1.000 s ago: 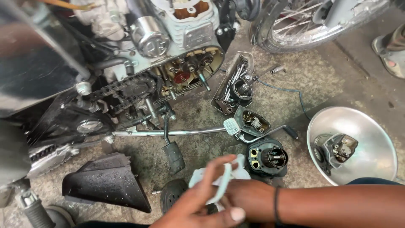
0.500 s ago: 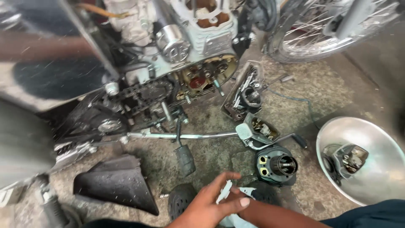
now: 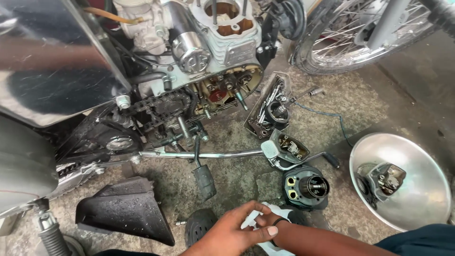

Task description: Repairing a motorcycle engine by unpacking and installing small internal components.

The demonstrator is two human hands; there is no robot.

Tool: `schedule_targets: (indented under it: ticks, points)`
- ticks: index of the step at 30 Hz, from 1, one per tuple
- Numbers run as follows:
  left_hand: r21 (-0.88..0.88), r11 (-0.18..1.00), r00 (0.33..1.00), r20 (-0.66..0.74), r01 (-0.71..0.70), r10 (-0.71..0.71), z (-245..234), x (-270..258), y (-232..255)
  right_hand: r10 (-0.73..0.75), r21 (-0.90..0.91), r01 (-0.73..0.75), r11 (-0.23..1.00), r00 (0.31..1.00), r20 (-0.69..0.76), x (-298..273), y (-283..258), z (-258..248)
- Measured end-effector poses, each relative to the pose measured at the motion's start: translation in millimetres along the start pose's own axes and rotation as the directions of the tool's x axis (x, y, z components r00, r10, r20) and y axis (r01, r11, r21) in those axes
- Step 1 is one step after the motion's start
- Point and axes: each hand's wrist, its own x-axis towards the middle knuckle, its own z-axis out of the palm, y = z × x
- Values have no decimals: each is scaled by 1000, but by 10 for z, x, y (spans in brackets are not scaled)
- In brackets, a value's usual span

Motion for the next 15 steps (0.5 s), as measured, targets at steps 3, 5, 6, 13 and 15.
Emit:
schedule_targets:
  ticks: [3, 5, 6, 13, 15]
  points:
    - [45, 998, 998, -41, 40, -38, -25, 50, -30, 22, -4, -22, 1000, 999, -32, 114, 174, -427]
    - [118, 993, 997, -78, 8, 1, -17, 154, -224, 28, -6, -28, 1000, 999, -44, 156, -78, -1716]
    - [187, 982, 993, -112, -19, 41, -5, 200, -327, 29, -9, -29, 1000, 999, -46, -16, -412, -1999]
    - [339, 913, 903, -425, 229, -68, -118, 185, -435, -342, -331, 367, 869, 930, 133, -990, -1615, -4110]
    - [337, 845, 815, -550, 415, -181, -114, 19, -12, -557, -249, 517, 819, 820, -131, -1220, -1703, -4479]
